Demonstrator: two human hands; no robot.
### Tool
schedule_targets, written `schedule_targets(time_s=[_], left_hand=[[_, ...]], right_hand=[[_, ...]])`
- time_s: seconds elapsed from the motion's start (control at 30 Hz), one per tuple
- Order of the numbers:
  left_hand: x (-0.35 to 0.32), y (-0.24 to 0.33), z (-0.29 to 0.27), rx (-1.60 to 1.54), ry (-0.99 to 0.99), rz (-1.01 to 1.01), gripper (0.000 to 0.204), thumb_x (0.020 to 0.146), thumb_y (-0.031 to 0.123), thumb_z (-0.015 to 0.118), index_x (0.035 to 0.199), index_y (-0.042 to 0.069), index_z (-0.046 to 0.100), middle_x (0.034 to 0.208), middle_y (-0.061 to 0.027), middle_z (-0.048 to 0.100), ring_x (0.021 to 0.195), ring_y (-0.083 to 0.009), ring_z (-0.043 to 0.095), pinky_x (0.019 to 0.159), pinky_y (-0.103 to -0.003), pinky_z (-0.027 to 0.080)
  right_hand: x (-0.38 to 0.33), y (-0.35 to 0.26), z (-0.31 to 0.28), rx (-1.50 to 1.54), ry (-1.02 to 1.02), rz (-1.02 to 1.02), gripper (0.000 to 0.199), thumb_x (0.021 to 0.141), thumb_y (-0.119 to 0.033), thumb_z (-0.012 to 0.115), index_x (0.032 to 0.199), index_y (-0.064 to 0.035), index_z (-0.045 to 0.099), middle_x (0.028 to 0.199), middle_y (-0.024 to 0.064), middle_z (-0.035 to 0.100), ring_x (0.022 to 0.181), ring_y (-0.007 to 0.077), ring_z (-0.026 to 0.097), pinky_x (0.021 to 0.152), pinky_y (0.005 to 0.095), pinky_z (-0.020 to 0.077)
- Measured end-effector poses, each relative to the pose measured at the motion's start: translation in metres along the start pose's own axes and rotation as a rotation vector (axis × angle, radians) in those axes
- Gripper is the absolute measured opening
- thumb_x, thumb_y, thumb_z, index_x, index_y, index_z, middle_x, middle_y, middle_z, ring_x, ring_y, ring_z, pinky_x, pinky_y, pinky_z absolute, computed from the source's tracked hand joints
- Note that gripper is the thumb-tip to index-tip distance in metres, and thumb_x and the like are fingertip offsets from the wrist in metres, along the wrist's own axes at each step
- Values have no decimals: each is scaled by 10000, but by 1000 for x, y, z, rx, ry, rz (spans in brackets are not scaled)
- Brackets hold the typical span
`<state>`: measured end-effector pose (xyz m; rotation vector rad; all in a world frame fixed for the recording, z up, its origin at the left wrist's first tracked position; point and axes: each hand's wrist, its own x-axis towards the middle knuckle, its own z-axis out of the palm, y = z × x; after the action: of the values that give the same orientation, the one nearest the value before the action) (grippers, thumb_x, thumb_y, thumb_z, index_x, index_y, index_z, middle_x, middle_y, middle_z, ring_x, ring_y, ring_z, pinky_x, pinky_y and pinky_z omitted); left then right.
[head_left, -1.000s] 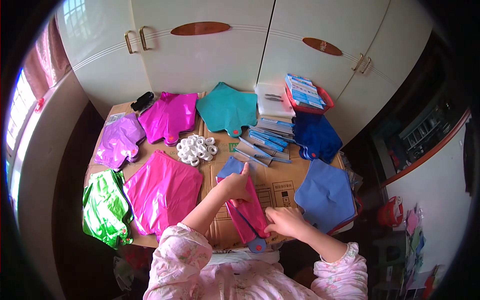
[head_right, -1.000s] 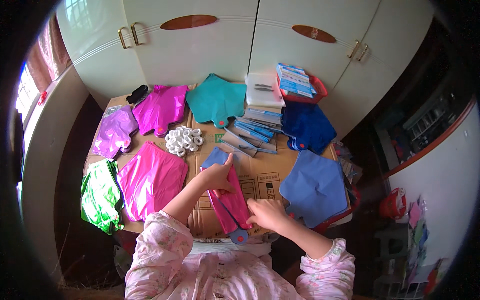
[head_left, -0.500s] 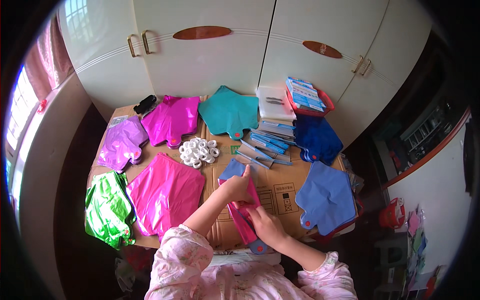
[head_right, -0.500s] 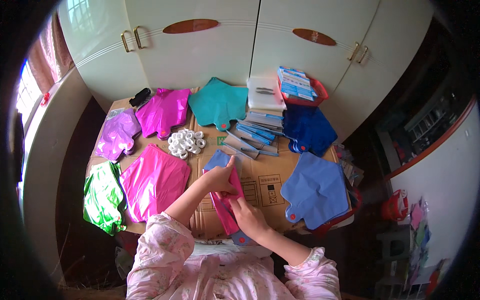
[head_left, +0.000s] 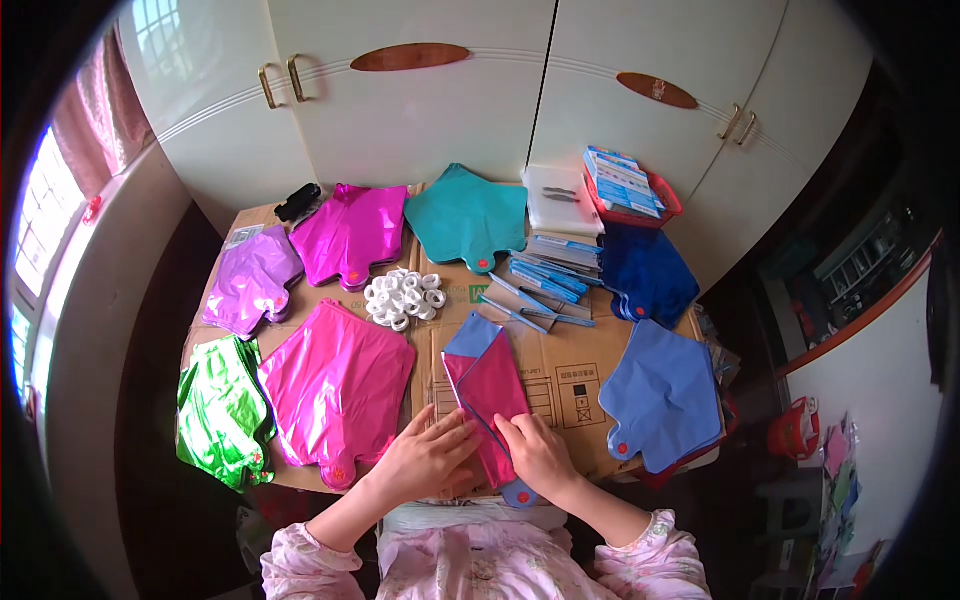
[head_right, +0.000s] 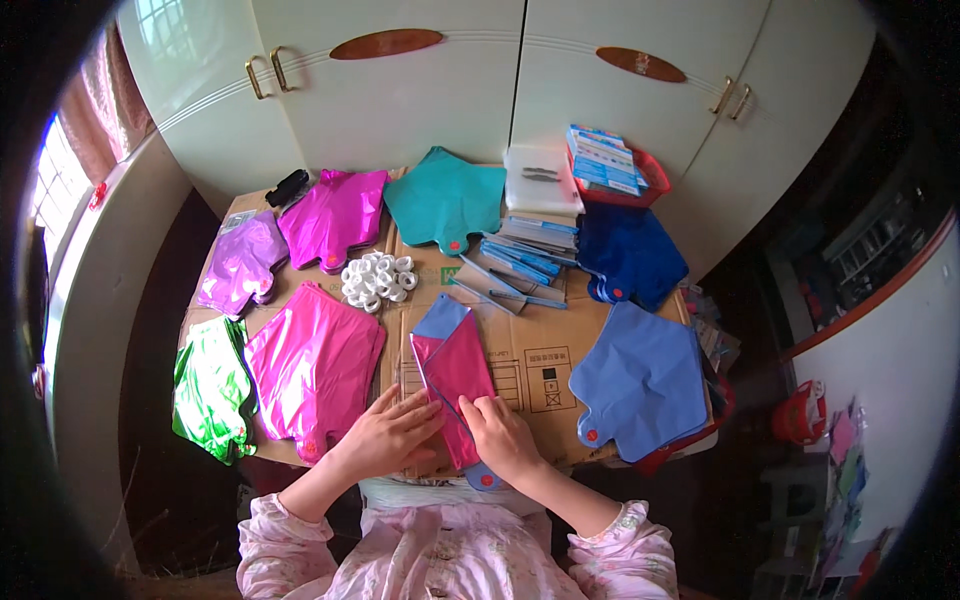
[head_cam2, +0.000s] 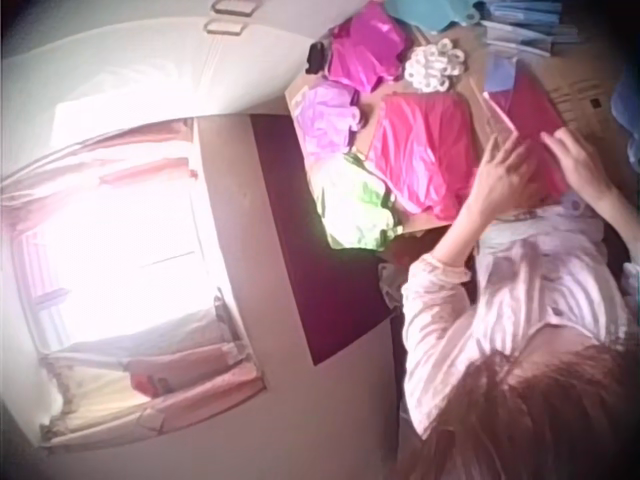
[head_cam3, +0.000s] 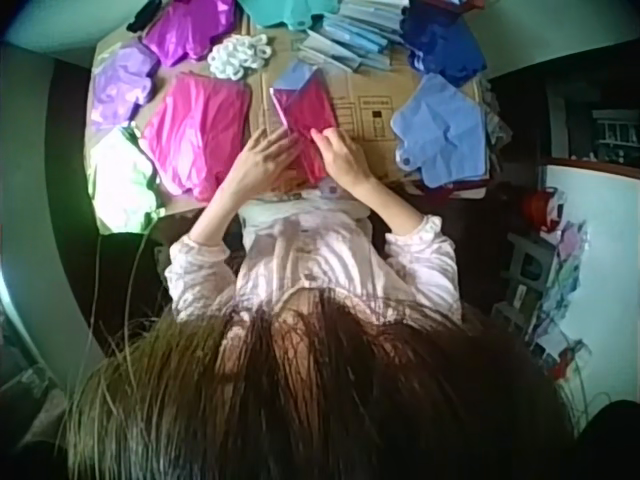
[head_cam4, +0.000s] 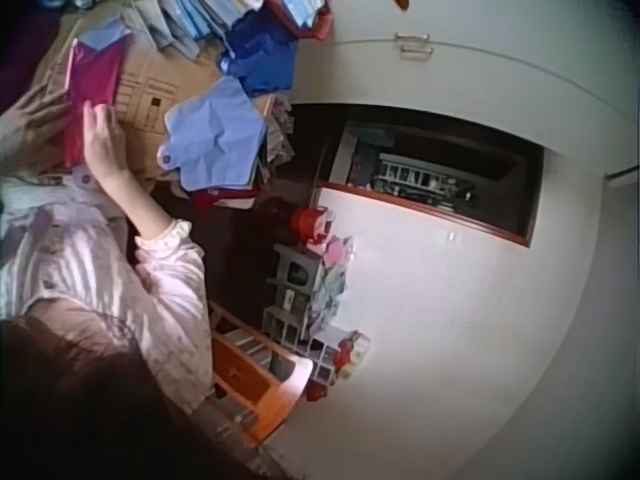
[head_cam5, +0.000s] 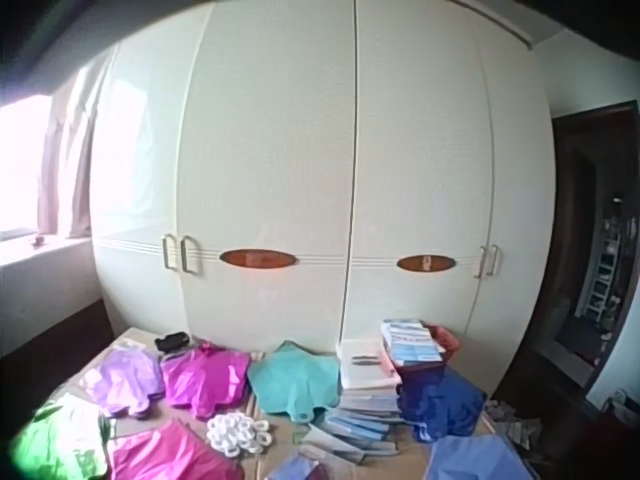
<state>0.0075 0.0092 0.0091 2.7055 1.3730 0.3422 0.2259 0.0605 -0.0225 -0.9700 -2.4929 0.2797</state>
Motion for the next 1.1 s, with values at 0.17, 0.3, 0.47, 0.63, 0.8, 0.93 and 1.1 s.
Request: schedule_targets(time_s=[0.17, 0.3, 0.47, 0.63, 0.8, 0.93, 1.1], left_hand=[[1, 4, 6, -75, 5, 33, 553, 830, 447, 611, 1285, 141, 543, 1317, -140, 495, 1269, -286, 434, 1078, -482, 294], [5, 10, 8, -83, 4, 64, 604, 818, 491, 596, 1307, 143, 523, 1328, -197, 462, 1249, -341, 438, 1079, -476, 293], [2, 37, 11, -57, -101, 87, 700, 816, 506, 580, 1345, 64, 459, 1360, -223, 424, 1293, -354, 388, 1096, -459, 273], [-7, 45, 16, -185, 16, 144, 643, 814, 460, 597, 1205, -47, 545, 1265, -204, 529, 1270, -328, 434, 1089, -426, 311], [7, 12, -3, 115, 28, -35, 515, 828, 420, 600, 1093, -21, 622, 1178, -147, 602, 1205, -272, 499, 1031, -465, 366], [19, -20, 9, 170, 144, -134, 489, 825, 389, 607, 1116, -4, 614, 1202, -143, 581, 1211, -269, 486, 1037, -476, 340], [32, -41, 2, 232, 93, -222, 527, 827, 386, 613, 1209, 26, 563, 1258, -105, 548, 1246, -260, 455, 1014, -457, 341]], right_hand=[[3, 2, 0, 86, 78, -23, 318, 790, -10, 563, 1106, 9, 599, 1013, 116, 550, 964, 279, 551, 872, 372, 462], [4, 6, 4, 109, 71, -77, 333, 799, -19, 555, 1127, 14, 597, 1149, 132, 563, 1092, 287, 537, 951, 368, 444], [4, 5, 4, 86, 1, -68, 356, 824, -67, 507, 1160, 18, 587, 1228, 121, 571, 1186, 258, 506, 1005, 355, 417], [3, 6, 6, 55, -12, -87, 368, 832, -65, 483, 1179, 4, 584, 1257, 110, 557, 1210, 250, 491, 1025, 347, 400], [3, 6, 5, 0, -22, -109, 376, 830, -63, 479, 1186, -14, 589, 1274, 94, 551, 1228, 244, 475, 1035, 344, 390], [4, 5, 6, -23, -31, -120, 376, 825, -67, 483, 1180, -21, 595, 1277, 86, 550, 1234, 236, 469, 1033, 342, 392], [4, 5, 4, -48, -40, -131, 373, 817, -73, 491, 1170, -23, 600, 1271, 83, 554, 1233, 233, 466, 1029, 344, 393]])
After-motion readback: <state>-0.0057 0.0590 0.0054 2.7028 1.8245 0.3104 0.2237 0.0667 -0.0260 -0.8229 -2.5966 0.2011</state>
